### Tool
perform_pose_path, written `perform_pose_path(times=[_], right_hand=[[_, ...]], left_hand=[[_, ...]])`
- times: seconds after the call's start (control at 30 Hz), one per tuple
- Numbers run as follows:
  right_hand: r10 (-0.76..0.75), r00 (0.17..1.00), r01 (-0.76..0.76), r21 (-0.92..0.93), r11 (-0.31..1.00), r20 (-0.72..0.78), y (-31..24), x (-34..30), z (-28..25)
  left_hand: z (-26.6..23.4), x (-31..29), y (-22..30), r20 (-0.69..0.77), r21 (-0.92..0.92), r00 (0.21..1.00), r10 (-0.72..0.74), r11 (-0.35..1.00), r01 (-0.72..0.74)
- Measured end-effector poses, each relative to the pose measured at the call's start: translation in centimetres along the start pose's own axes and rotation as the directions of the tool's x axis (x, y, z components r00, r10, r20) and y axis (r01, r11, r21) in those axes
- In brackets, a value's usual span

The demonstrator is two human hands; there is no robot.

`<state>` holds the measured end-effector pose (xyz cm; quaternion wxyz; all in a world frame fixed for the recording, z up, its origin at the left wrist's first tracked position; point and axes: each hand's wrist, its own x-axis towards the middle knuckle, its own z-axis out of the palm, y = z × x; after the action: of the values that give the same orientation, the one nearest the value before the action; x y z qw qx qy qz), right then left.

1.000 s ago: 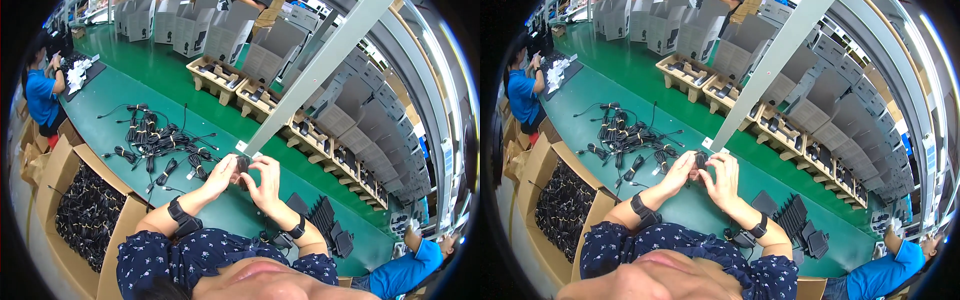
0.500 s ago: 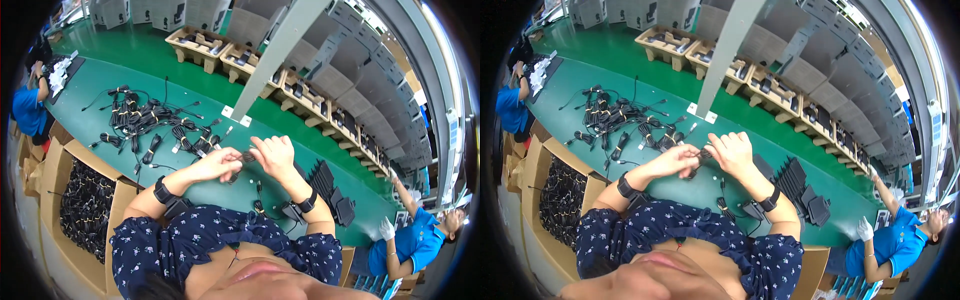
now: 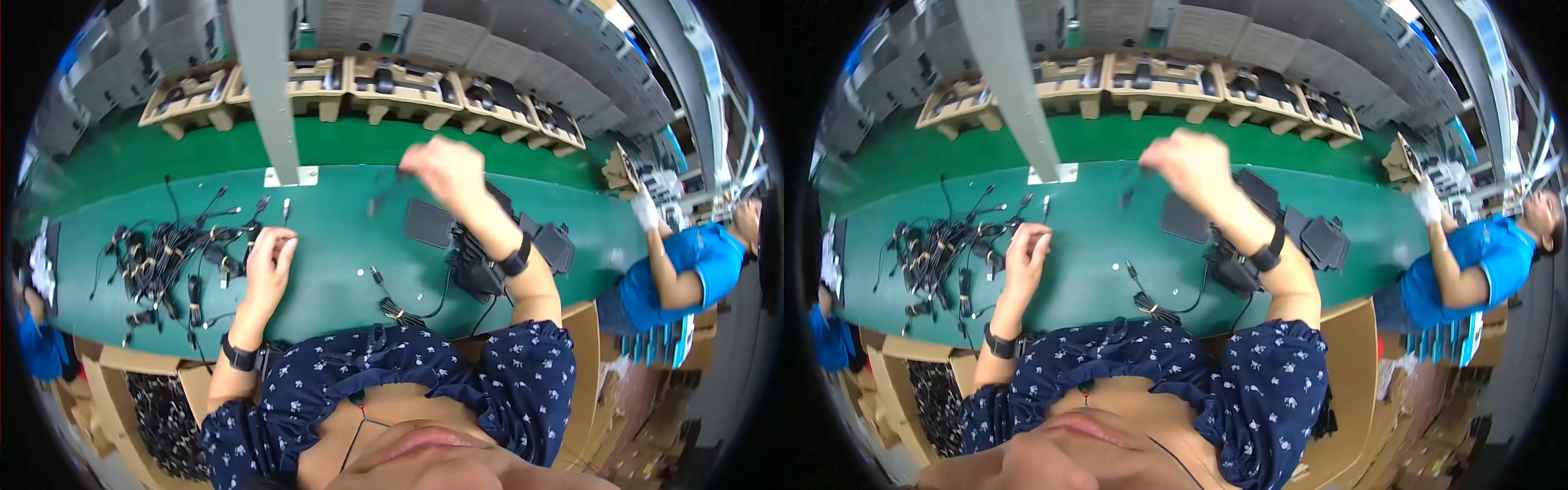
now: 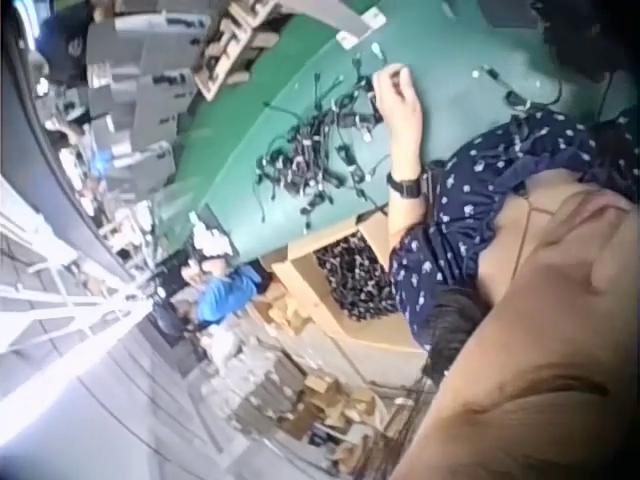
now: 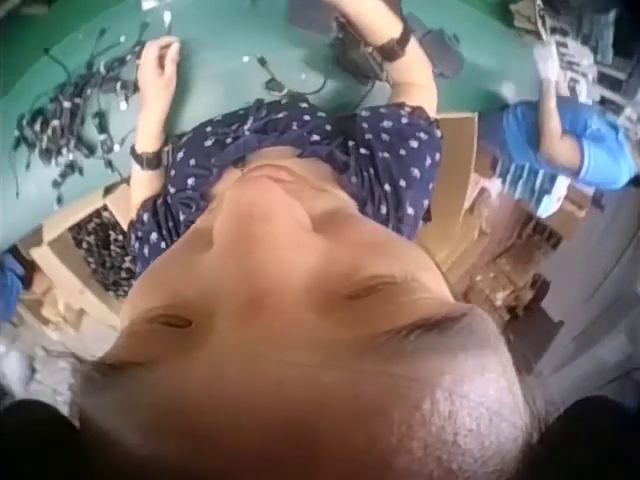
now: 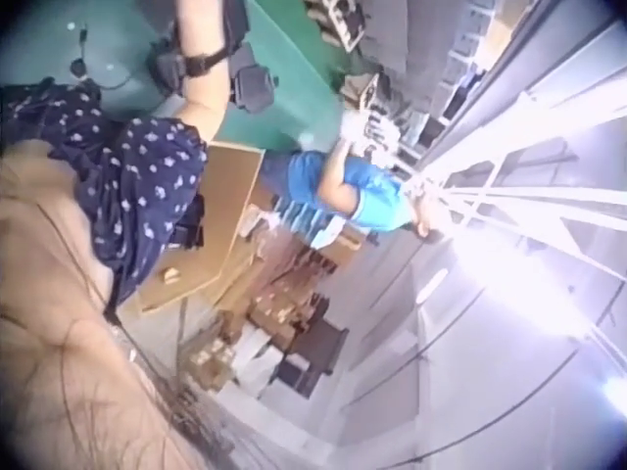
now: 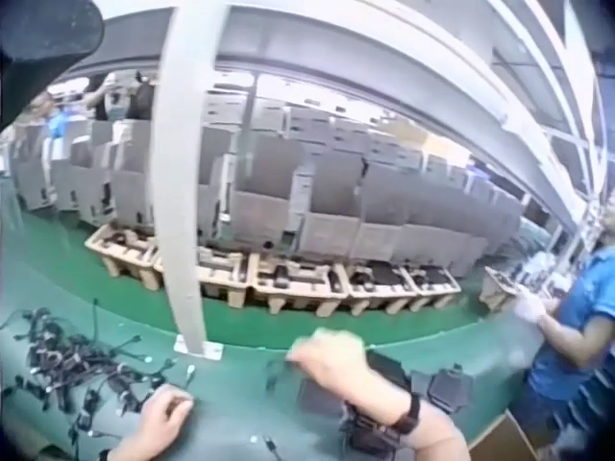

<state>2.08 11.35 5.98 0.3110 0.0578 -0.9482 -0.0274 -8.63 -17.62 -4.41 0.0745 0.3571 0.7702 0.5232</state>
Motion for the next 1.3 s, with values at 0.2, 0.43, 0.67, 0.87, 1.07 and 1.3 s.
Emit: perform_pose_path(times=[0.2, 0.43, 0.67, 0.87, 1.07, 1.3], right_hand=[[0.419, 0.785, -0.598, -0.384, 0.703, -0.456, 16.0, 1.0, -1.1], [0.294, 0.918, -0.394, -0.677, 0.621, -0.265, 23.6, 1.3, 3.6], [0.385, 0.922, -0.211, -0.788, 0.578, 0.035, 25.8, 1.3, 8.0], [0.799, 0.598, -0.724, -0.472, 0.503, -0.067, 24.8, 1.3, 10.6], [0.525, 0.814, -0.279, -0.623, 0.730, 0.250, 23.8, -0.2, 9.1], [0.703, 0.684, -0.611, -0.375, 0.697, 0.192, 25.4, 0.1, 8.8]], left_hand=[[1.2, -0.4, 0.9, 0.068, 0.284, 0.990, 0.126, 0.949, -0.141], [1.3, 0.0, 0.6, 0.068, 0.350, 0.988, 0.142, 0.924, -0.157], [1.5, 0.4, 0.5, 0.089, 0.387, 0.983, 0.160, 0.904, -0.182], [1.8, 0.9, 0.6, 0.094, 0.400, 0.977, 0.191, 0.892, -0.212], [1.6, 0.5, 0.3, 0.090, 0.412, 0.977, 0.191, 0.886, -0.212], [2.1, 0.8, 0.3, 0.106, 0.402, 0.970, 0.219, 0.883, -0.243]])
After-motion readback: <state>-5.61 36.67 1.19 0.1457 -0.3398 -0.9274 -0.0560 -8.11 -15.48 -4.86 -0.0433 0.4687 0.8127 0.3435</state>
